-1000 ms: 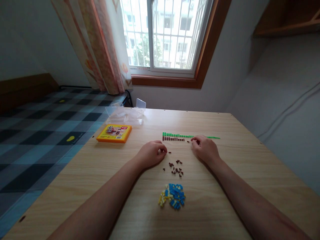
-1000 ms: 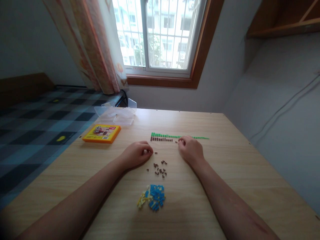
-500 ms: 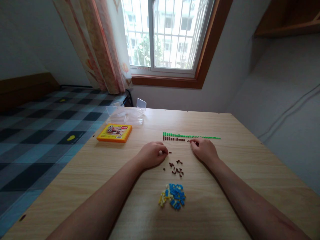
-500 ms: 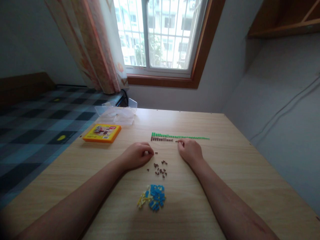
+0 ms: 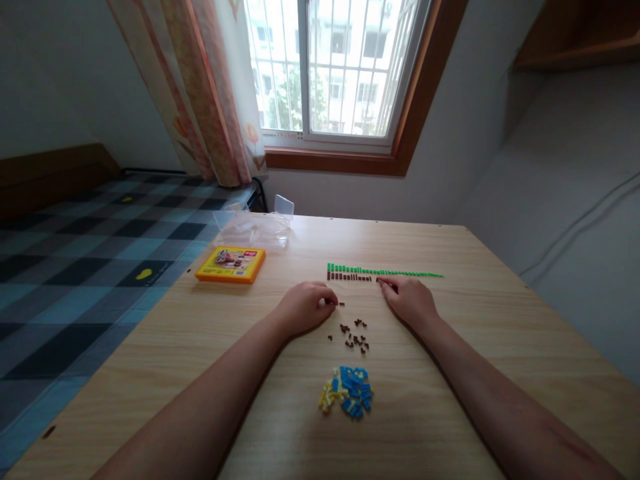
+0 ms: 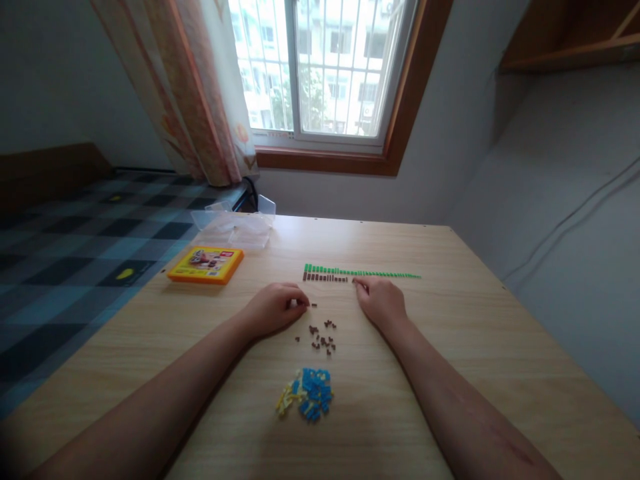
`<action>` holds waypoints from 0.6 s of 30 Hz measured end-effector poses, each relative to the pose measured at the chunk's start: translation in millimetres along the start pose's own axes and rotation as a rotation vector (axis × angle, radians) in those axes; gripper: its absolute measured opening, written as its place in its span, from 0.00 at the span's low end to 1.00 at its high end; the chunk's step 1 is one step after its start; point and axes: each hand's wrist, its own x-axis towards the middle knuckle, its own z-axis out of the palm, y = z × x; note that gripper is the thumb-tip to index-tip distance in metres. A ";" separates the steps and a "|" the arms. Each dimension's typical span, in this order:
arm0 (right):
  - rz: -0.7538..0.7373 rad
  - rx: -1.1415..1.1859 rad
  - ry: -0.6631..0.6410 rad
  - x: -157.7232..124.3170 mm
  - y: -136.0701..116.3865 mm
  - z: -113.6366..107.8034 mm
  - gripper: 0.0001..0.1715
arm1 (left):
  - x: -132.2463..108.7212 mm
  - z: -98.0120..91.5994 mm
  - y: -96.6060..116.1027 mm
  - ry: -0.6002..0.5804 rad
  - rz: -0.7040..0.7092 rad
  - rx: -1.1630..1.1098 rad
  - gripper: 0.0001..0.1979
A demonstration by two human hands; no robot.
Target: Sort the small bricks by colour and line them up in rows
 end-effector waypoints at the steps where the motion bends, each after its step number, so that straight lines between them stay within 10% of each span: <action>1: -0.001 -0.003 -0.002 -0.1 -0.2 0.3 0.17 | 0.0 0.0 0.2 0.000 -0.003 0.002 0.07; 18: -0.136 -0.003 -0.014 0.4 5.5 2.5 0.17 | -1.0 -0.9 1.7 -0.005 -0.019 -0.007 0.05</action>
